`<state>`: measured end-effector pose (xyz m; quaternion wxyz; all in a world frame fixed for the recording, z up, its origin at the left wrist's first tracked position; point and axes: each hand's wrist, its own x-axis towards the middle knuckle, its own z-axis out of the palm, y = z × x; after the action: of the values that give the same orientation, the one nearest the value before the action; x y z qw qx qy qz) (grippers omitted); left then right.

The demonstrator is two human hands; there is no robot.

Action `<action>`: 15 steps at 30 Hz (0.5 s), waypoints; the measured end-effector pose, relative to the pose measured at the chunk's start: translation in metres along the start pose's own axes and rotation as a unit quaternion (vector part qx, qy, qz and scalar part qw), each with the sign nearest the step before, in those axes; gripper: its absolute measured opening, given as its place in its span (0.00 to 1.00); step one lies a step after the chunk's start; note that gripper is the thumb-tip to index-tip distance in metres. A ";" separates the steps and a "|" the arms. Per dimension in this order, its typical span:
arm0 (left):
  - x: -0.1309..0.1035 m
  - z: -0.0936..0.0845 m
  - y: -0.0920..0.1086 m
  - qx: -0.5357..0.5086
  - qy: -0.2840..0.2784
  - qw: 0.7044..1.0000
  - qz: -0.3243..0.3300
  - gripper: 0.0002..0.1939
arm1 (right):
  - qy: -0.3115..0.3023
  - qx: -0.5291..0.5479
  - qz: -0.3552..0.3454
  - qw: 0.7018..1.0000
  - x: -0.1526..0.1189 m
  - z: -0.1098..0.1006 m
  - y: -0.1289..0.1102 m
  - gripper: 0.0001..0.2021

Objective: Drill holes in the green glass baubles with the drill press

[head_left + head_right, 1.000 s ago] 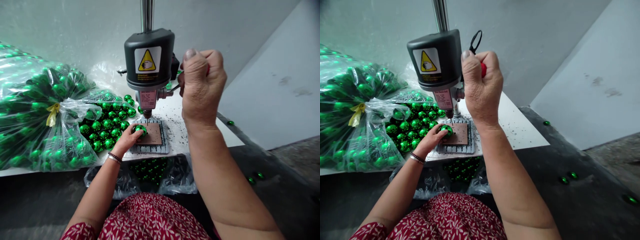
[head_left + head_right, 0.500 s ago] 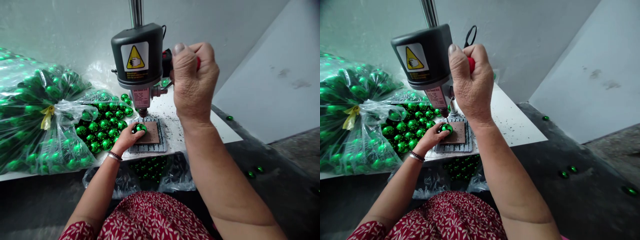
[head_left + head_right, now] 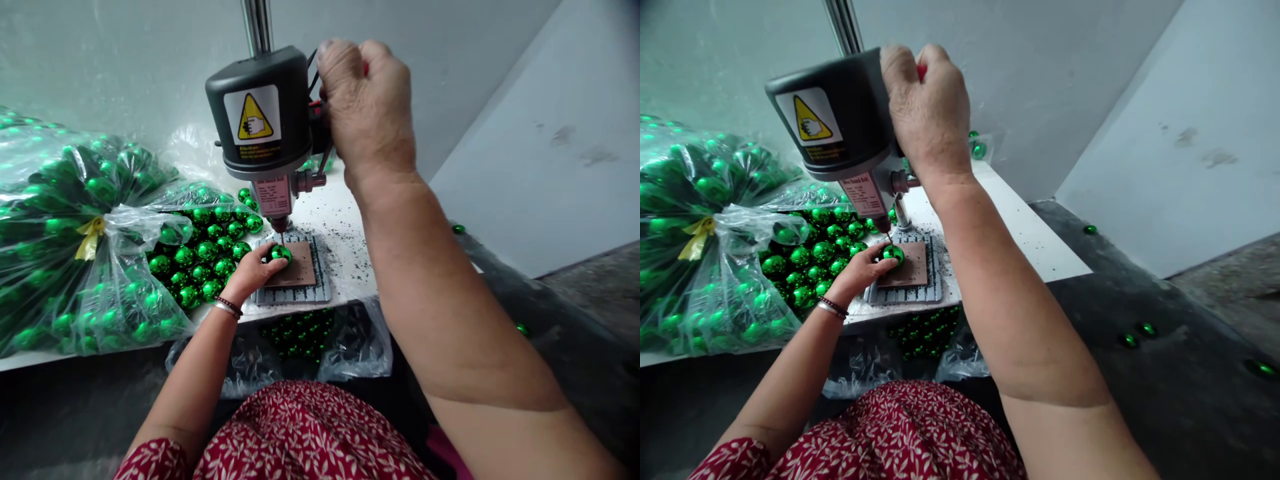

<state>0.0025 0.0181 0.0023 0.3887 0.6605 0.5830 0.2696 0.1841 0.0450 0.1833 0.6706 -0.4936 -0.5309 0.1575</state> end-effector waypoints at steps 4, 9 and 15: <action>0.001 0.004 0.010 0.044 -0.019 0.999 0.004 0.35 | -0.005 0.013 0.000 1.000 0.001 0.000 0.000 0.16; 0.003 0.012 0.014 0.021 -0.015 1.000 0.002 0.36 | -0.002 0.025 -0.003 1.000 -0.003 0.000 -0.001 0.18; 0.002 0.013 0.017 0.025 -0.008 1.000 -0.001 0.36 | 0.000 0.018 -0.003 1.000 -0.003 0.001 0.001 0.19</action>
<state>0.0233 0.0170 0.0092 0.3769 0.6720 0.5869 0.2489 0.1823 0.0432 0.1808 0.6802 -0.4795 -0.5294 0.1650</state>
